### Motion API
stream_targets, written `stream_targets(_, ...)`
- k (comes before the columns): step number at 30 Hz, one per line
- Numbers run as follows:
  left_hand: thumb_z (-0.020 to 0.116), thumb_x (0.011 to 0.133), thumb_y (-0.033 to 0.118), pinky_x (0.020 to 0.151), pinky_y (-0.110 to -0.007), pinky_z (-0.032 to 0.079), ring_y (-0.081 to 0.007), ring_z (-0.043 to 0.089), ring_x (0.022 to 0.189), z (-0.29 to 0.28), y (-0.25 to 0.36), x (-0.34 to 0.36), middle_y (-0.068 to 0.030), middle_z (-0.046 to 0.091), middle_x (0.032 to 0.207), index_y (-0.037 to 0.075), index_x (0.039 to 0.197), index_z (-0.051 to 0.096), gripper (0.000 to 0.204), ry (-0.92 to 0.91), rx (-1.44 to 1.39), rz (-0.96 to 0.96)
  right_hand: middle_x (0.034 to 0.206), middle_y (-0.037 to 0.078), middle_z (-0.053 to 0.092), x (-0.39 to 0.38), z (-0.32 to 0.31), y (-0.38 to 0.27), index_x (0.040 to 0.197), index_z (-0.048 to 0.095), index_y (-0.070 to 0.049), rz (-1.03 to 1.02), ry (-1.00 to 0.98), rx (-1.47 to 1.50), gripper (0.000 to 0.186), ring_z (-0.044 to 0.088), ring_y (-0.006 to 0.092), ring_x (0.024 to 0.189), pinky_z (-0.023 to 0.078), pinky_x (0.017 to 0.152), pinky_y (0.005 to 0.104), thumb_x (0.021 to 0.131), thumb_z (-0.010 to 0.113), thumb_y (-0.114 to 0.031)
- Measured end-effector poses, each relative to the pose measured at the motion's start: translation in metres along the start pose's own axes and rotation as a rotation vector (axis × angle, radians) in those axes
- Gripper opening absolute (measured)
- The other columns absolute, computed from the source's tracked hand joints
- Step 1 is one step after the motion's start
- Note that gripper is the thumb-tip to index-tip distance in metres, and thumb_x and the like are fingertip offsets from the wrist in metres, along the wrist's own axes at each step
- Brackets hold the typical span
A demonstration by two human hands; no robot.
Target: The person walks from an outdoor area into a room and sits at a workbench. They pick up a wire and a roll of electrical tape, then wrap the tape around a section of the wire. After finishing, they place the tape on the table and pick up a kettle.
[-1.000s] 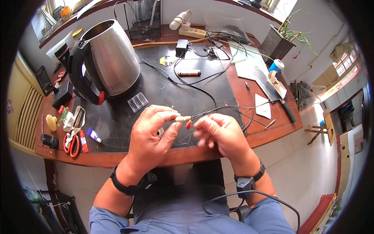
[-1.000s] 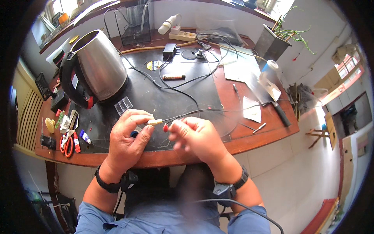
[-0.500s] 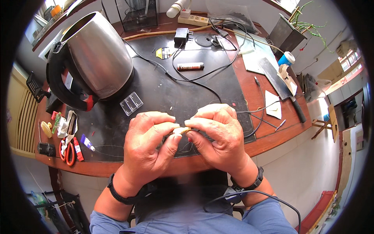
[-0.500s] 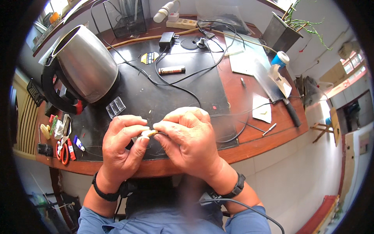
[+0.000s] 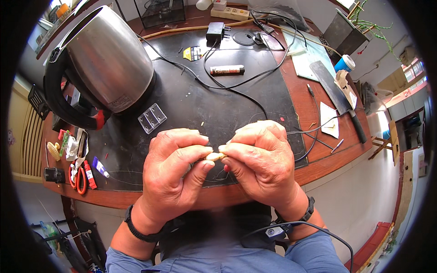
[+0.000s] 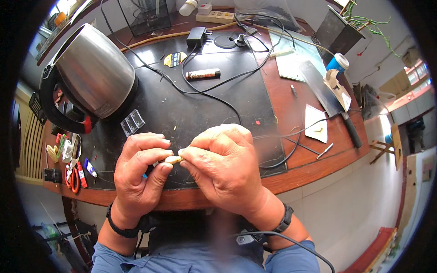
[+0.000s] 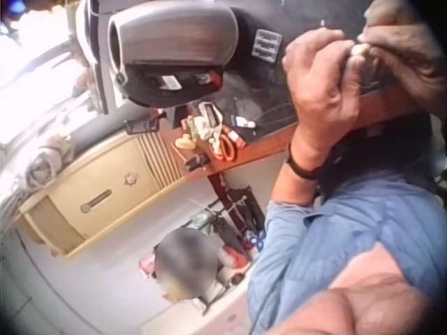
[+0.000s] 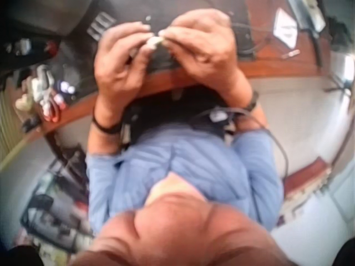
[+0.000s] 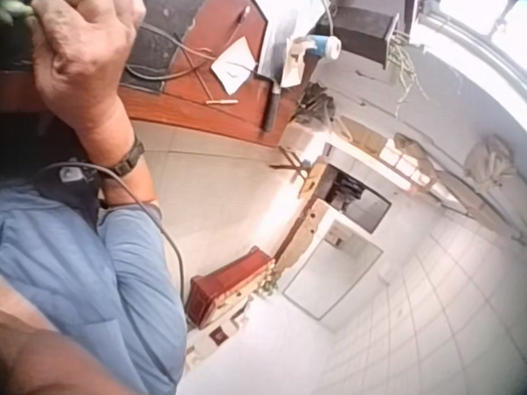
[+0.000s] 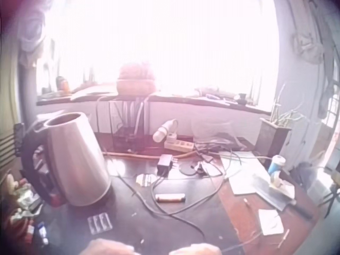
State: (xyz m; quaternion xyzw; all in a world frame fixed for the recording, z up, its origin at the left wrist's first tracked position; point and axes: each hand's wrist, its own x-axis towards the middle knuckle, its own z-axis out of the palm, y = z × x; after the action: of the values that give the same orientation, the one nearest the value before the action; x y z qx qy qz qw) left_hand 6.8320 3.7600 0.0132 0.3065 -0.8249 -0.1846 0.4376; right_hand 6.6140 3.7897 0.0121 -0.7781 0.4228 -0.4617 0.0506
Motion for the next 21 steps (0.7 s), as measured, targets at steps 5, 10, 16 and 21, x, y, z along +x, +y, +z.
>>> stream_targets(5, 0.083, 0.087, 0.008, 0.089, -0.040, 0.052, -0.0303, 0.067, 0.100, 0.0000, -0.0002, 0.0002, -0.0112, 0.072, 0.107, 0.003, 0.103, 0.073, 0.020, -0.009, 0.000, 0.005, 0.095, 0.003, 0.071, 0.0003, 0.0012, 0.0000, 0.101, 0.079, -0.008, -0.005, -0.003, 0.002, 0.026, 0.066, 0.0226, 0.089, 0.048, 0.088, 0.0377, 0.076, 0.086, -0.009)
stream_targets(10, 0.083, 0.087, 0.008, 0.089, -0.039, 0.052, -0.0302, 0.067, 0.101, -0.0003, -0.0004, -0.0012, -0.0104, 0.072, 0.106, 0.004, 0.103, 0.073, 0.020, -0.021, -0.013, -0.001, 0.097, 0.003, 0.072, -0.0003, 0.0005, 0.0010, 0.099, 0.078, -0.009, -0.011, -0.024, 0.014, 0.023, 0.066, 0.0228, 0.089, 0.048, 0.090, 0.0380, 0.077, 0.085, -0.008)
stream_targets(16, 0.084, 0.086, 0.008, 0.089, -0.039, 0.051, -0.0298, 0.068, 0.100, -0.0009, -0.0007, 0.0000, -0.0098, 0.072, 0.105, 0.004, 0.101, 0.074, 0.018, -0.030, -0.020, -0.014, 0.098, 0.002, 0.072, 0.0015, 0.0004, 0.0011, 0.099, 0.078, -0.009, -0.005, -0.049, 0.027, 0.021, 0.066, 0.0229, 0.090, 0.047, 0.091, 0.0385, 0.079, 0.084, -0.008)
stream_targets(21, 0.084, 0.086, 0.009, 0.089, -0.039, 0.051, -0.0295, 0.068, 0.100, -0.0007, 0.0001, -0.0004, -0.0094, 0.072, 0.105, 0.004, 0.100, 0.074, 0.018, -0.038, -0.009, -0.002, 0.098, 0.002, 0.072, 0.0002, -0.0003, 0.0015, 0.099, 0.078, -0.009, -0.010, -0.061, 0.023, 0.021, 0.066, 0.0230, 0.091, 0.047, 0.091, 0.0386, 0.079, 0.084, -0.009)
